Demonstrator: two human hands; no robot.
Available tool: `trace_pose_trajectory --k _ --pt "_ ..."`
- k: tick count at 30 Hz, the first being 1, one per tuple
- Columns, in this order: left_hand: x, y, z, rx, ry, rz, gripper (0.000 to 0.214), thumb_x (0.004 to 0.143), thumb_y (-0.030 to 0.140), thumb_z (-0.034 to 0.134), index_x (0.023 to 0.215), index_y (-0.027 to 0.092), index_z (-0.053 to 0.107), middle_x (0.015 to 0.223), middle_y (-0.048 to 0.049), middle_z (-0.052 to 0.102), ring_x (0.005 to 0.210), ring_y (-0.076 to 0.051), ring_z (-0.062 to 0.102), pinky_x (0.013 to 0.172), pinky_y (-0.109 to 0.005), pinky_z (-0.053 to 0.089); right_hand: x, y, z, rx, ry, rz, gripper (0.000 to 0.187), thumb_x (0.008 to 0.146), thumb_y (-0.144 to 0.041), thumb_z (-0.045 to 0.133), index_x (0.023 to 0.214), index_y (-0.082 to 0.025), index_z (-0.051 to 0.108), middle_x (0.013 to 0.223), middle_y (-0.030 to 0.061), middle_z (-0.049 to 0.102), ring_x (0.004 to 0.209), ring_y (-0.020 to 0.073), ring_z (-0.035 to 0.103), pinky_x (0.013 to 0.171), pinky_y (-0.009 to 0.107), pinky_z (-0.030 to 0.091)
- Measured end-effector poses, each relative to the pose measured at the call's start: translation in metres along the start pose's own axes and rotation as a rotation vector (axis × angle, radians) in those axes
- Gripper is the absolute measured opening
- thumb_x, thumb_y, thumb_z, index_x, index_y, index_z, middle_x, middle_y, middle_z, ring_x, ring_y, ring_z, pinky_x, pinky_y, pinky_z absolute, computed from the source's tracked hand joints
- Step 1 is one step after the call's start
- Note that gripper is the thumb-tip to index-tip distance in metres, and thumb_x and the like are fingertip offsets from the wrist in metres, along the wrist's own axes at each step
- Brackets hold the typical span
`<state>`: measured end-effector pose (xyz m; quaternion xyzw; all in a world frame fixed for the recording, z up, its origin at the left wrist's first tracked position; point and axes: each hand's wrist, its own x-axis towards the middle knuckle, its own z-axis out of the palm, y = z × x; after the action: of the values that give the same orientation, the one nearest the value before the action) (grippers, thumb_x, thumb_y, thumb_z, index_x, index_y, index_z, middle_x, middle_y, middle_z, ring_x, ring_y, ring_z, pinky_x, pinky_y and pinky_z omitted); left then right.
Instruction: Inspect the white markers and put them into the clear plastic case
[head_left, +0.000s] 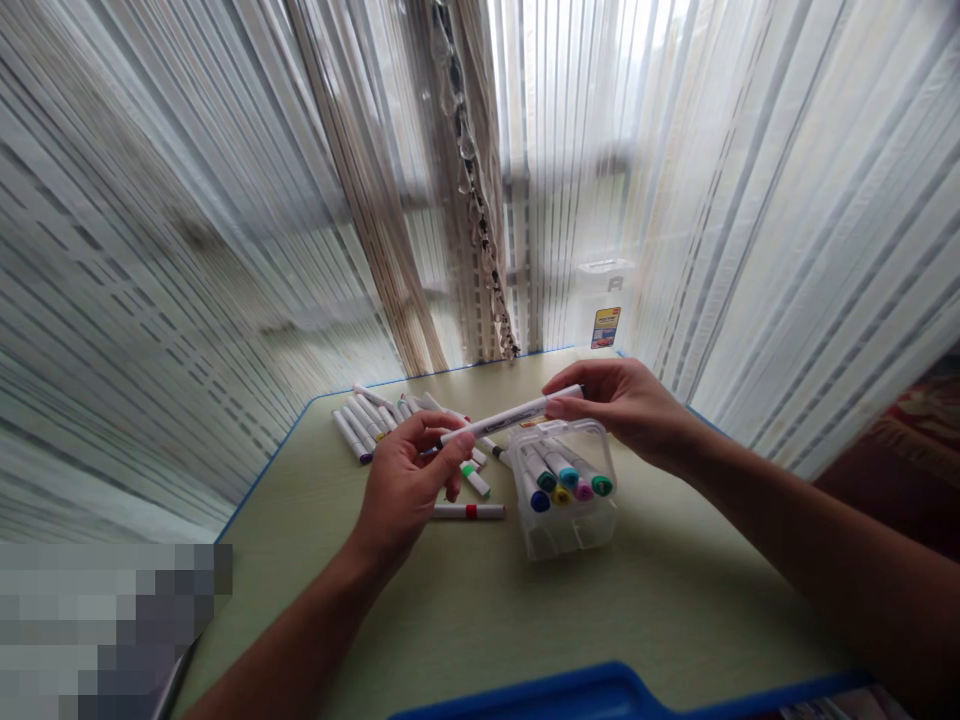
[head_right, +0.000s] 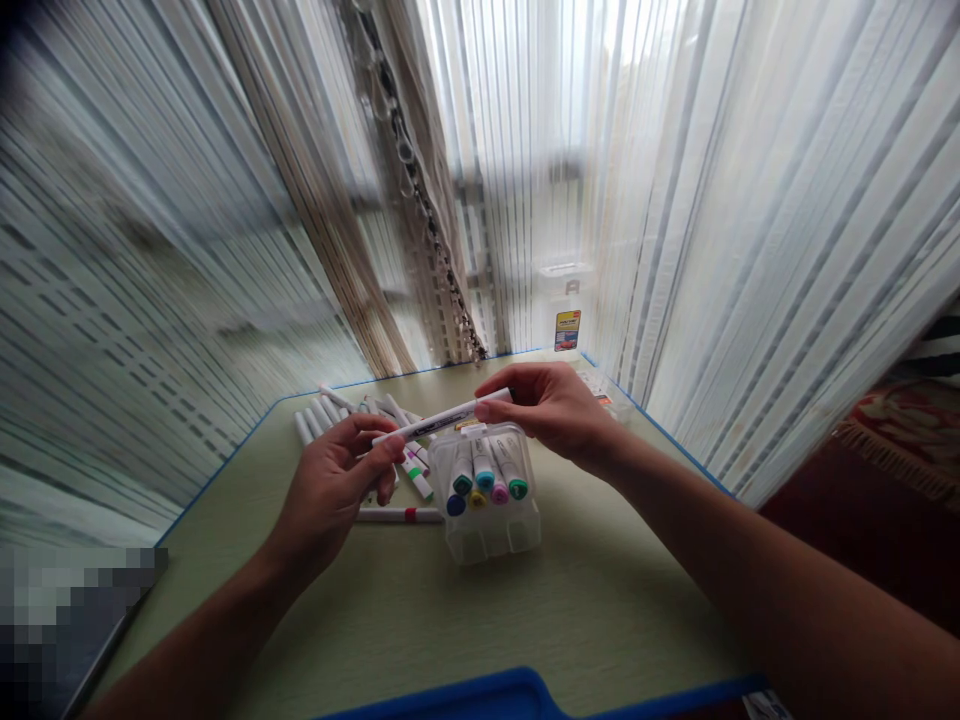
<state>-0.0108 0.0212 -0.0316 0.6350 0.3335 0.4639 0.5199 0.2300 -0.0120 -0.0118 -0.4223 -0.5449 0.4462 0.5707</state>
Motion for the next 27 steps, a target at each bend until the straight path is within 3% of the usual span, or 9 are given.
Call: trace_pose_trajectory --k 3,7,13,17,22,27 --pt "-0.001 0.002 0.004 0.047 -0.013 -0.006 0.025 0.081 0.032 0.075 0.090 0.014 0.061 0.072 0.0021 0.065 0.044 -0.005 0.053 0.042 -0.016 0.043 0.000 0.001 0.001 0.013 0.007 -0.001 0.030 0.057 -0.030 0.091 0.077 -0.016 0.075 0.070 0.0018 0.072 0.063 0.0134 0.064 0.057 0.023 0.049" --pt "-0.004 0.007 0.008 0.072 -0.014 -0.007 0.025 0.081 0.033 0.074 0.088 0.014 0.060 0.072 0.0014 0.065 0.043 -0.006 0.055 0.041 -0.017 0.044 -0.001 0.001 0.002 -0.006 0.010 0.001 0.027 0.063 -0.033 0.089 0.078 -0.016 0.074 0.066 0.0019 0.069 0.058 0.0127 0.061 0.050 0.023 0.044" --pt "-0.007 0.014 0.008 0.100 0.019 0.011 0.026 0.082 0.032 0.073 0.098 0.011 0.070 0.067 -0.0010 0.067 0.045 -0.007 0.055 0.044 -0.018 0.045 -0.005 0.000 0.005 -0.051 -0.010 0.019 0.026 0.067 -0.038 0.085 0.079 -0.017 0.074 0.065 0.0030 0.068 0.054 0.0132 0.057 0.043 0.023 0.036" --pt "-0.007 0.014 0.006 0.088 0.071 0.055 0.024 0.084 0.030 0.072 0.099 0.012 0.072 0.060 0.0013 0.063 0.045 -0.007 0.053 0.045 -0.018 0.045 -0.006 0.001 0.007 -0.089 -0.033 0.002 0.023 0.072 -0.038 0.082 0.082 -0.018 0.075 0.070 0.0038 0.070 0.055 0.0124 0.055 0.043 0.023 0.037" --pt "-0.006 0.011 0.003 0.016 0.064 0.085 0.021 0.086 0.028 0.069 0.100 0.013 0.072 0.077 -0.0024 0.069 0.047 -0.007 0.055 0.046 -0.020 0.046 -0.007 0.003 0.007 -0.080 -0.022 0.012 0.022 0.077 -0.037 0.078 0.089 -0.018 0.077 0.072 0.0042 0.071 0.055 0.0115 0.055 0.043 0.022 0.035" --pt "-0.006 0.009 0.002 -0.052 0.064 0.098 0.020 0.088 0.028 0.064 0.099 0.013 0.072 0.078 -0.0037 0.069 0.047 -0.008 0.055 0.045 -0.021 0.045 -0.007 0.002 0.005 0.005 -0.053 0.000 0.020 0.078 -0.031 0.077 0.092 -0.018 0.079 0.083 0.0070 0.076 0.069 0.0155 0.066 0.062 0.026 0.049"
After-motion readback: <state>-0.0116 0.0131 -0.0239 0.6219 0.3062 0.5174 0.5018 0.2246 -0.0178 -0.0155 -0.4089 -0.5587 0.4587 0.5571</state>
